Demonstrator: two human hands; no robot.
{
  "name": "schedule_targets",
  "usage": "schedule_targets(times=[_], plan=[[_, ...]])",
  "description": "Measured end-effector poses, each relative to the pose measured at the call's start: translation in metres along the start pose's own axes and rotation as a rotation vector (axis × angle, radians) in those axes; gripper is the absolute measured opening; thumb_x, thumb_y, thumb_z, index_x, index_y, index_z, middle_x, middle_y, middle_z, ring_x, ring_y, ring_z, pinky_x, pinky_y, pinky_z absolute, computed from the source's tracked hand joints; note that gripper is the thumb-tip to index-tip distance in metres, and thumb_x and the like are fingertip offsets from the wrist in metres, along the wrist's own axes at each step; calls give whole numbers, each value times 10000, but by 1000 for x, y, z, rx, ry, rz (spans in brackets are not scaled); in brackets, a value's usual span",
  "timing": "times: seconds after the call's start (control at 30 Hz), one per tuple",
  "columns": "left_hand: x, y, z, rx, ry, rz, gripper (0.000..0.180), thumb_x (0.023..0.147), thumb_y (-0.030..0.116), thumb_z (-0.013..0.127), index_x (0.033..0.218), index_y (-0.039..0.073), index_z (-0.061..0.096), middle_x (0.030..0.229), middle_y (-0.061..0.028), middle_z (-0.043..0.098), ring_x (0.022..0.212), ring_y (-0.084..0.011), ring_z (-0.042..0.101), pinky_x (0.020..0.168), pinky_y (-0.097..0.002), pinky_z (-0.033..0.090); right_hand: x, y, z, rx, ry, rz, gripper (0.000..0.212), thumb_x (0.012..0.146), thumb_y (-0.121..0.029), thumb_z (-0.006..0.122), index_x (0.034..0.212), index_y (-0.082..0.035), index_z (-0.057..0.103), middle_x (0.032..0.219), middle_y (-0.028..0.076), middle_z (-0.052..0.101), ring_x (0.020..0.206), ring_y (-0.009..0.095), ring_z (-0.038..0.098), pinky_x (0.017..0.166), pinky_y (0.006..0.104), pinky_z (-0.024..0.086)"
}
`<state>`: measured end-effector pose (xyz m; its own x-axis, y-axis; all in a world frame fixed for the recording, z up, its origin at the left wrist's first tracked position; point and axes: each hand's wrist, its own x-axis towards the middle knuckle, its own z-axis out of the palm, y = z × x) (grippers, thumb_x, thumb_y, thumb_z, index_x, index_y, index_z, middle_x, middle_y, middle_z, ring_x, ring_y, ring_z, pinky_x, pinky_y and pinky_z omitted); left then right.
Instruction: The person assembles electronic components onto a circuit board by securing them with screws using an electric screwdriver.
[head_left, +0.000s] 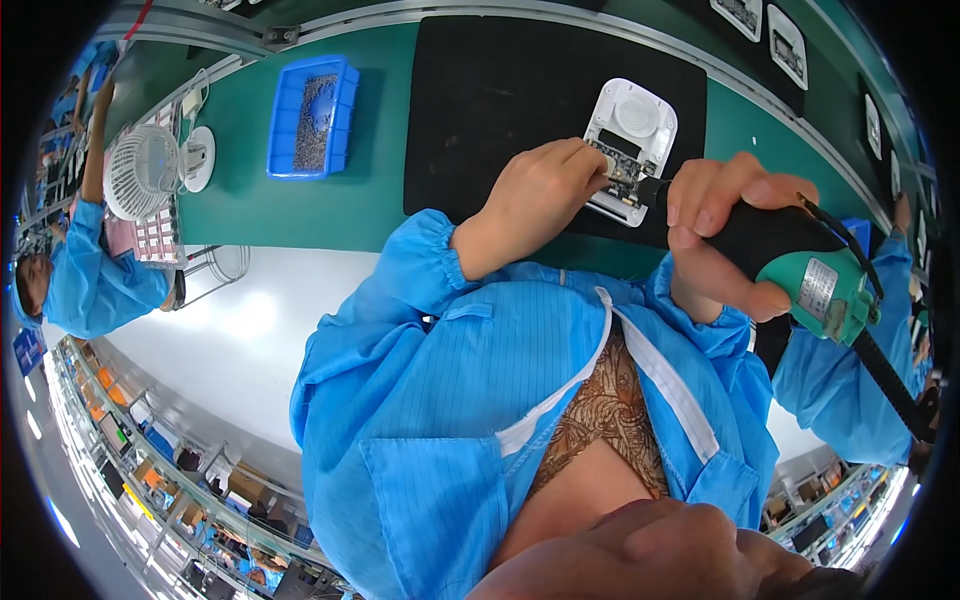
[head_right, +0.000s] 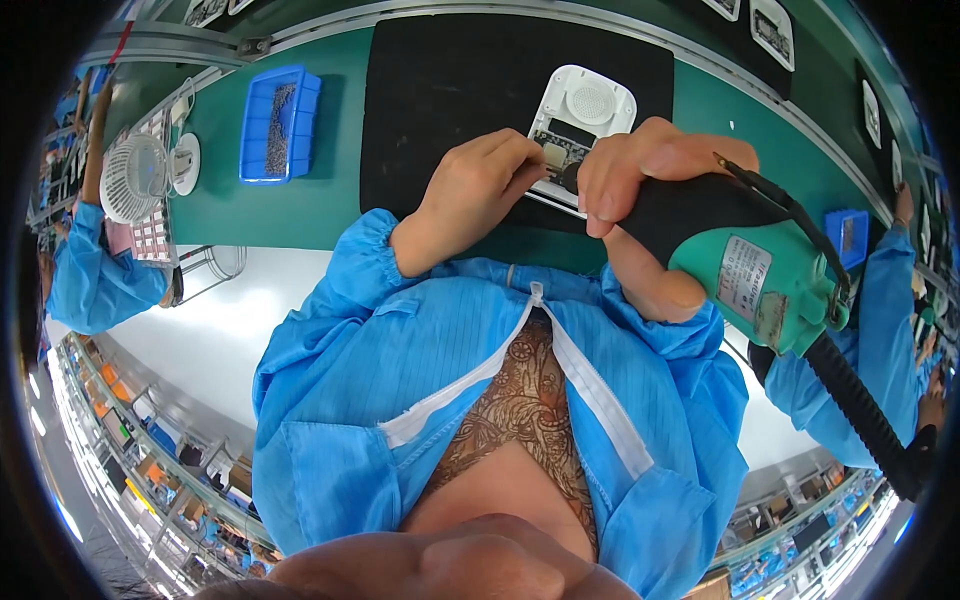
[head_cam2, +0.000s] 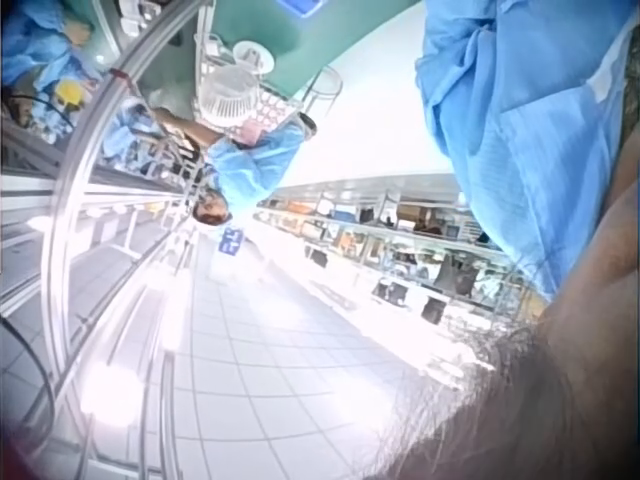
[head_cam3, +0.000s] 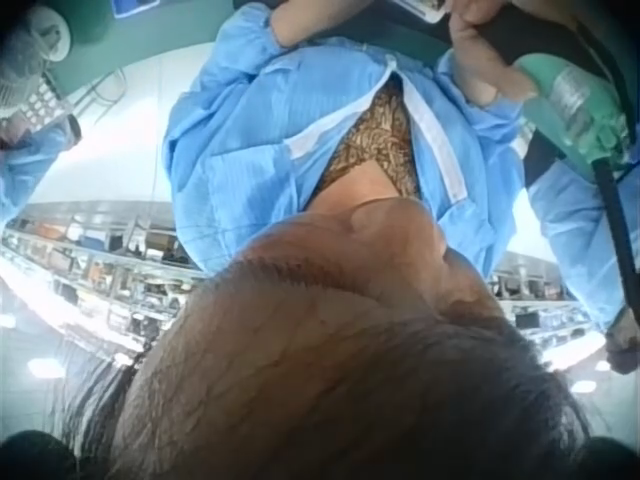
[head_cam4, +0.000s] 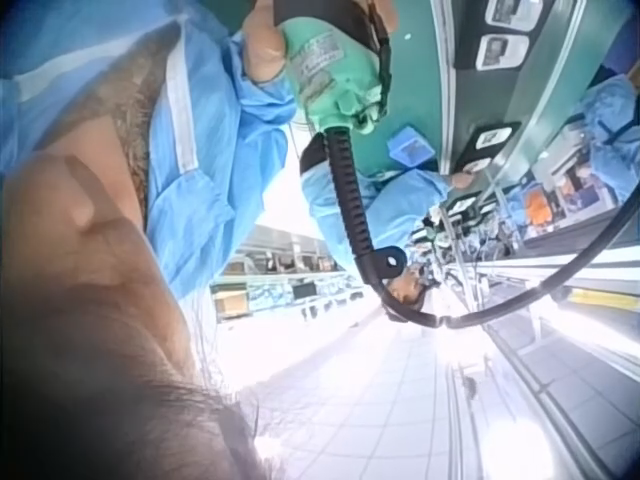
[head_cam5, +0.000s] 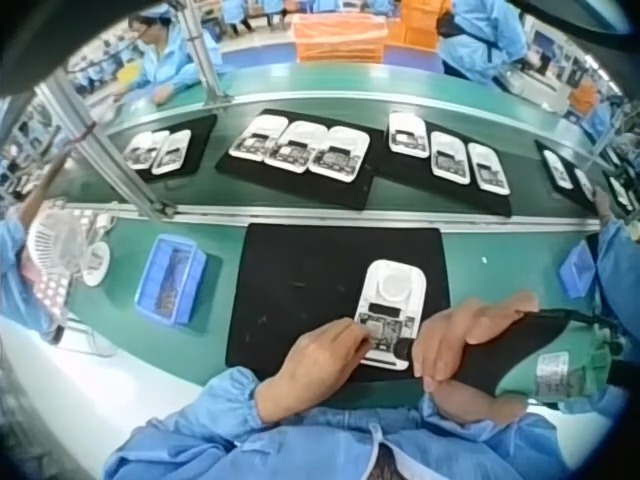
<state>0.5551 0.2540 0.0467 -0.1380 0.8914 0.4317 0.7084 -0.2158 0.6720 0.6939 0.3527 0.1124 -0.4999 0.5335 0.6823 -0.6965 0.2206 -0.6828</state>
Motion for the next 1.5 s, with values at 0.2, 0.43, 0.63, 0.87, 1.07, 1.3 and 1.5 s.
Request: schedule_targets(times=[0.2,0.43,0.63,0.87,1.07,1.3,1.5], plan=[[5,7,2,19,10,41,168,742,44,710,860,29,591,792,-105,602,690,-279,616,585,-344,505,2,1,0,-18,14,8,783,684,-677,704,1096,-57,460,715,67,522,496,121,486,486,257,420],[4,2,2,116,13,60,170,754,60,697,886,23,596,824,-95,611,729,-277,627,601,-342,514,4,15,1,-147,-79,-8,829,642,-691,723,1122,-64,471,721,67,522,516,141,486,490,273,410],[17,-5,-26,216,100,31,296,737,154,757,978,50,620,860,-89,620,727,-249,633,597,-314,512,12,19,5,61,59,192,656,732,-479,785,1141,-37,523,802,77,577,710,182,568,660,316,472],[-7,-103,-168,766,289,-473,175,851,196,649,978,75,659,860,-115,664,745,-319,636,646,-393,509,16,45,1,-164,161,219,656,772,-617,656,1093,-63,514,697,53,482,511,126,463,480,273,393],[-33,-166,-183,434,72,-647,189,823,144,640,959,13,646,826,-151,669,742,-302,644,677,-366,511,10,58,-7,6,175,182,559,758,-419,725,1016,27,509,719,81,551,567,137,520,490,248,431],[-31,-168,-177,329,80,-639,155,846,106,613,956,-4,626,814,-168,664,741,-285,646,675,-346,501,15,52,-3,-153,165,258,634,771,-579,674,1086,-53,511,699,59,491,505,128,464,481,273,402],[-28,-162,-174,341,180,-585,110,883,91,587,939,-2,602,812,-168,668,739,-291,649,670,-348,505,11,59,-4,2,170,188,521,759,-382,730,1009,21,514,734,83,566,578,128,531,507,242,451]])
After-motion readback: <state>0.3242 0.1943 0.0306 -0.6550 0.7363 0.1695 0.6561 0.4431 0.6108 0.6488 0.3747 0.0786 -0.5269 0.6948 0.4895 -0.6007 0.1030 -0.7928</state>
